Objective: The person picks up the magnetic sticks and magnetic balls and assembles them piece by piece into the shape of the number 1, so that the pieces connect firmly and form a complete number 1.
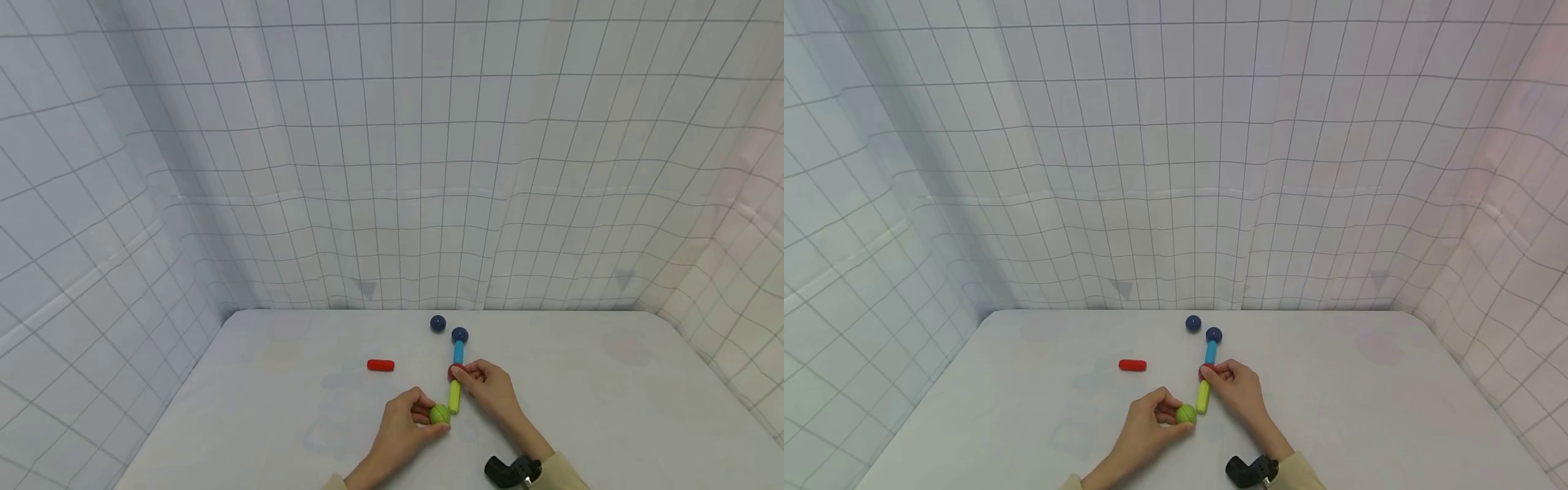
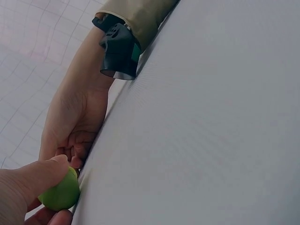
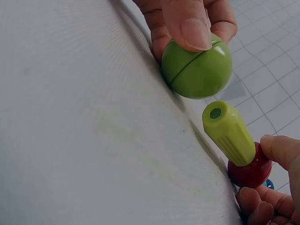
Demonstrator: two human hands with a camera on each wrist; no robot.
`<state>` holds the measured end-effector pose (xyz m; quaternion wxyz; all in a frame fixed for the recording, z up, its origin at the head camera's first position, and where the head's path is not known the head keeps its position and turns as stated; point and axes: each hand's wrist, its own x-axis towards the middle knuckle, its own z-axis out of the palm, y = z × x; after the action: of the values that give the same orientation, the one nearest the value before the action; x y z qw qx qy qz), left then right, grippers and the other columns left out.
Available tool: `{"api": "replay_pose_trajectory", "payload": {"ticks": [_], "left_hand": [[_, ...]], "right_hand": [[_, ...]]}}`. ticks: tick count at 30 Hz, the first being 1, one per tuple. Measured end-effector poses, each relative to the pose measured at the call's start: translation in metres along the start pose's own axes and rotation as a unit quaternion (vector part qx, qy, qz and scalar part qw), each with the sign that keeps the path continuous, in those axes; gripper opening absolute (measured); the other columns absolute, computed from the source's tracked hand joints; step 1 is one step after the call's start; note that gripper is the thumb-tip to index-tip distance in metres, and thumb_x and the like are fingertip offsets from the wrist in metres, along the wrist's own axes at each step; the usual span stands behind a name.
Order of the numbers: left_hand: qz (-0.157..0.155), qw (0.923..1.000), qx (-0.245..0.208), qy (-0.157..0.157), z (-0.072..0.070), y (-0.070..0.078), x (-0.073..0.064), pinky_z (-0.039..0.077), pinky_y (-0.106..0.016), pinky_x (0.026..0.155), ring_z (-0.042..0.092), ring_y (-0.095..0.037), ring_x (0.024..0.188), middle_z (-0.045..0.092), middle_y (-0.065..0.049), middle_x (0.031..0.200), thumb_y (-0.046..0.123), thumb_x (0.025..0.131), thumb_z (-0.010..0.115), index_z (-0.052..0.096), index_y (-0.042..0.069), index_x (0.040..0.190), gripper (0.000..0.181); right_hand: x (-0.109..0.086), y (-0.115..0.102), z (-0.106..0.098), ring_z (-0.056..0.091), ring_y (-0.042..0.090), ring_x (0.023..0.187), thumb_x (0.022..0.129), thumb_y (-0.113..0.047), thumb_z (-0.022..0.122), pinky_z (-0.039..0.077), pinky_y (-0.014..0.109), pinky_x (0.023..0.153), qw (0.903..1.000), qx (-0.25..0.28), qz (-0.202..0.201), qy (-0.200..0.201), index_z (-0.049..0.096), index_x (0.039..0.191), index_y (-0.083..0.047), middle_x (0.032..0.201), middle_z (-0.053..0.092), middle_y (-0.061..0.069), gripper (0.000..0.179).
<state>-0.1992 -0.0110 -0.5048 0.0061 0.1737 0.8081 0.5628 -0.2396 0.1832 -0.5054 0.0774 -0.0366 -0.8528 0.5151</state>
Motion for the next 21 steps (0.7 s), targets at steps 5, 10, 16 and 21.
{"api": "replay_pose_trajectory", "payload": {"ticks": [5, 10, 16, 21], "left_hand": [[0.002, 1.0, 0.0, -0.002, 0.0013, 0.0009, -0.0005, 0.052, -0.019, 0.063, 0.06, -0.005, 0.071, 0.06, 0.008, 0.081, 0.017, 0.07, 0.085, 0.061, 0.011, 0.087, 0.031], [0.01, 0.9999, 0.003, -0.001, 0.0029, 0.0021, -0.0008, 0.051, -0.019, 0.063, 0.059, -0.004, 0.071, 0.06, 0.009, 0.081, 0.018, 0.07, 0.085, 0.061, 0.011, 0.088, 0.031], [0.014, 0.9999, 0.0, -0.004, 0.0042, 0.0027, -0.0014, 0.052, -0.019, 0.063, 0.059, -0.003, 0.071, 0.059, 0.009, 0.081, 0.017, 0.07, 0.085, 0.06, 0.011, 0.087, 0.031], [0.015, 0.9999, -0.001, -0.005, 0.005, 0.0035, -0.0019, 0.052, -0.019, 0.064, 0.059, -0.003, 0.071, 0.059, 0.009, 0.082, 0.017, 0.07, 0.086, 0.06, 0.012, 0.087, 0.031]], "right_hand": [[-0.0003, 0.0001, 0.0, 0.049, 0.011, 0.057, 0.083, -0.034, 0.074, 0.037, 0.022, 0.049, 1.0, 0.0, -0.004, 0.001, 0.068, 0.082, -0.007, 0.064, 0.056, -0.001, 0.028], [-0.0003, -0.0004, -0.001, 0.049, 0.011, 0.058, 0.084, -0.034, 0.073, 0.037, 0.021, 0.05, 1.0, -0.004, 0.0, 0.0, 0.068, 0.084, -0.007, 0.064, 0.056, -0.001, 0.028], [0.0002, -0.0005, -0.0013, 0.049, 0.012, 0.06, 0.084, -0.036, 0.072, 0.038, 0.022, 0.051, 1.0, -0.006, 0.0, -0.005, 0.067, 0.085, -0.006, 0.065, 0.055, -0.001, 0.03], [0.0009, 0.0001, -0.0016, 0.049, 0.012, 0.06, 0.084, -0.036, 0.073, 0.037, 0.022, 0.051, 1.0, -0.005, -0.002, -0.005, 0.067, 0.085, -0.006, 0.065, 0.055, -0.001, 0.03]]}}
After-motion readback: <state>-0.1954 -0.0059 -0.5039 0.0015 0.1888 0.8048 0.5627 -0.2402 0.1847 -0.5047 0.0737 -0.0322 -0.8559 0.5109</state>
